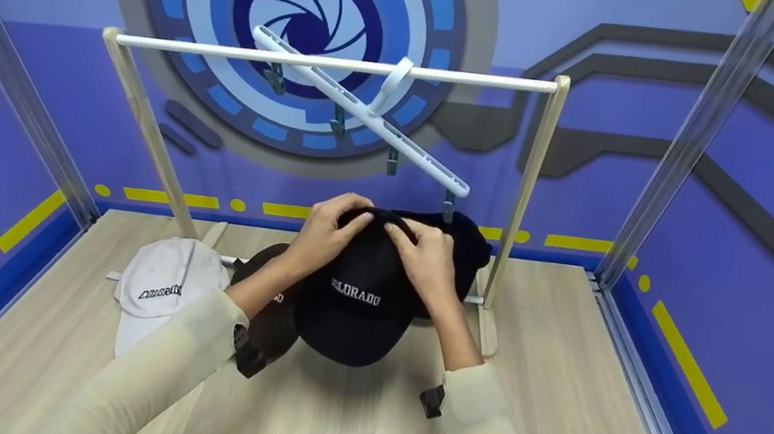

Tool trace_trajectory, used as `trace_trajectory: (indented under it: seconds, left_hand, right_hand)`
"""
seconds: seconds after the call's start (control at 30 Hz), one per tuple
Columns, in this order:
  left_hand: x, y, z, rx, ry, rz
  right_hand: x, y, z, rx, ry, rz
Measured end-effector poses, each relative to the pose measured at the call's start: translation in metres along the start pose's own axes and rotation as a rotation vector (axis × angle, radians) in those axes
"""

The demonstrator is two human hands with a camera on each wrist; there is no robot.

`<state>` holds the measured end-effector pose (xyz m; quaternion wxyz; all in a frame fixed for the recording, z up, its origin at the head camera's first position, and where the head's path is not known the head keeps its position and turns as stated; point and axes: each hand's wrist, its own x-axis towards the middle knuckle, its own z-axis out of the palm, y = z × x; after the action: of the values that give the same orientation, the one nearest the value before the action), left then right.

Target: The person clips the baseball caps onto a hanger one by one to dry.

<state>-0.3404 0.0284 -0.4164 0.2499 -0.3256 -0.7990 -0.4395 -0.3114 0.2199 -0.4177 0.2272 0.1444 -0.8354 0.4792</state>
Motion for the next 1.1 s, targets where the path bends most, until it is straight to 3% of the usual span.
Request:
trace_trajectory:
  seconds: [1.1]
  left_hand:
    - [0.014, -0.003, -0.004, -0.001, 0.02, -0.01]
  right_hand:
    - [0.011, -0.002, 0.003, 0.029, 0.031, 0.037]
